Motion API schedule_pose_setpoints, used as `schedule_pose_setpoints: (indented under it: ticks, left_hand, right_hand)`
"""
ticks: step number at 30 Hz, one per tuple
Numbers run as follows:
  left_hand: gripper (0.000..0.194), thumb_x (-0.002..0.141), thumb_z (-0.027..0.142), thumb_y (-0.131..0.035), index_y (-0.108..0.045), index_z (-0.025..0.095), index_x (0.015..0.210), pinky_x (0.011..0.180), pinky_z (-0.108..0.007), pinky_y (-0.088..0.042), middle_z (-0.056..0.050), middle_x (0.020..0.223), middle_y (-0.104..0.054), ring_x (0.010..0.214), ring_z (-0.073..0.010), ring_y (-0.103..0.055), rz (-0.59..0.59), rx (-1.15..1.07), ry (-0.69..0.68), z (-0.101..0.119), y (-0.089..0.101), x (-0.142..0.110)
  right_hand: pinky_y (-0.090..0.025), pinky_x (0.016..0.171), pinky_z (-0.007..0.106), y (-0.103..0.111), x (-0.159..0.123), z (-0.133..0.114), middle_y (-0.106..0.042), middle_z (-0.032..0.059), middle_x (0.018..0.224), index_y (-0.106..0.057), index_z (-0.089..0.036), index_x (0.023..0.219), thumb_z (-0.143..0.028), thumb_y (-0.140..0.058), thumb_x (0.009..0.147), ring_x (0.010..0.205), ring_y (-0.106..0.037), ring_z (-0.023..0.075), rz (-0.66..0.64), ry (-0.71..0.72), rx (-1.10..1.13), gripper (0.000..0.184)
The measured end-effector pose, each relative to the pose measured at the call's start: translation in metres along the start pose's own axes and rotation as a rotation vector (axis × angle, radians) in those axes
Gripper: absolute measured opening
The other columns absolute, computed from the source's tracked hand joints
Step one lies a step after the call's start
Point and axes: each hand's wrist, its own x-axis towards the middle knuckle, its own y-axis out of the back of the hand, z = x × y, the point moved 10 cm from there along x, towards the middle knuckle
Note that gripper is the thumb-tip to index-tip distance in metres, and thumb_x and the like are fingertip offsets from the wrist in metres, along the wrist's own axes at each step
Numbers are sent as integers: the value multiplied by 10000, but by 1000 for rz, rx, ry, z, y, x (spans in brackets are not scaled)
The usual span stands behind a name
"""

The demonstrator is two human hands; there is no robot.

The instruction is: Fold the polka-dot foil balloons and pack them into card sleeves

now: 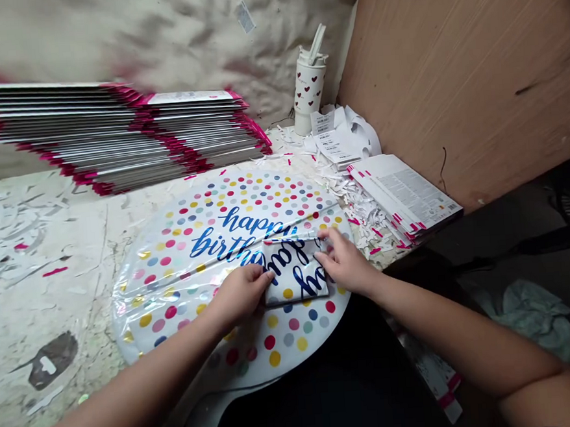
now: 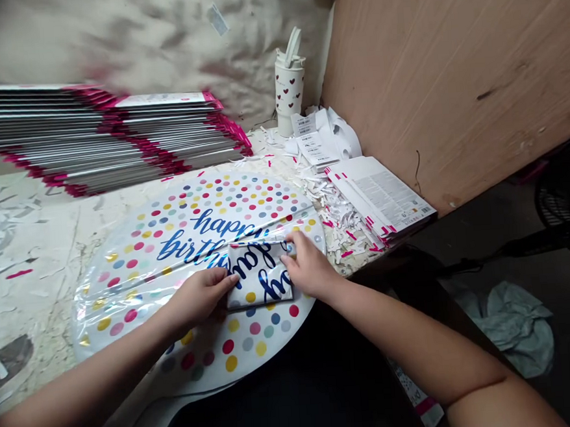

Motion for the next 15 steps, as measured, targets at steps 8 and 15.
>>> schedule_pose_setpoints:
  ticks: [8, 15]
  left_hand:
    - [334, 782, 505, -454, -556, 188, 755, 377, -227, -390, -35, 583, -627, 545, -206, -636, -2, -12, 41, 1, 10, -3]
    - [397, 690, 459, -659, -608, 198, 984, 700, -286, -525, -101, 1001, -672, 924, -207, -646, -63, -582, 249, -30, 21, -32]
  right_hand:
    - [-227, 1081, 509, -61, -15, -42, -251, 163, 1462, -320, -105, 1386, -488, -361, 892, 1354, -186, 327, -118, 354, -497, 626]
    - [-161, 1114, 462, -71, -7, -29, -201, 184, 1470, -250, -54, 1409, -521, -293, 901, 1366, -145, 303, -117, 293, -438, 691]
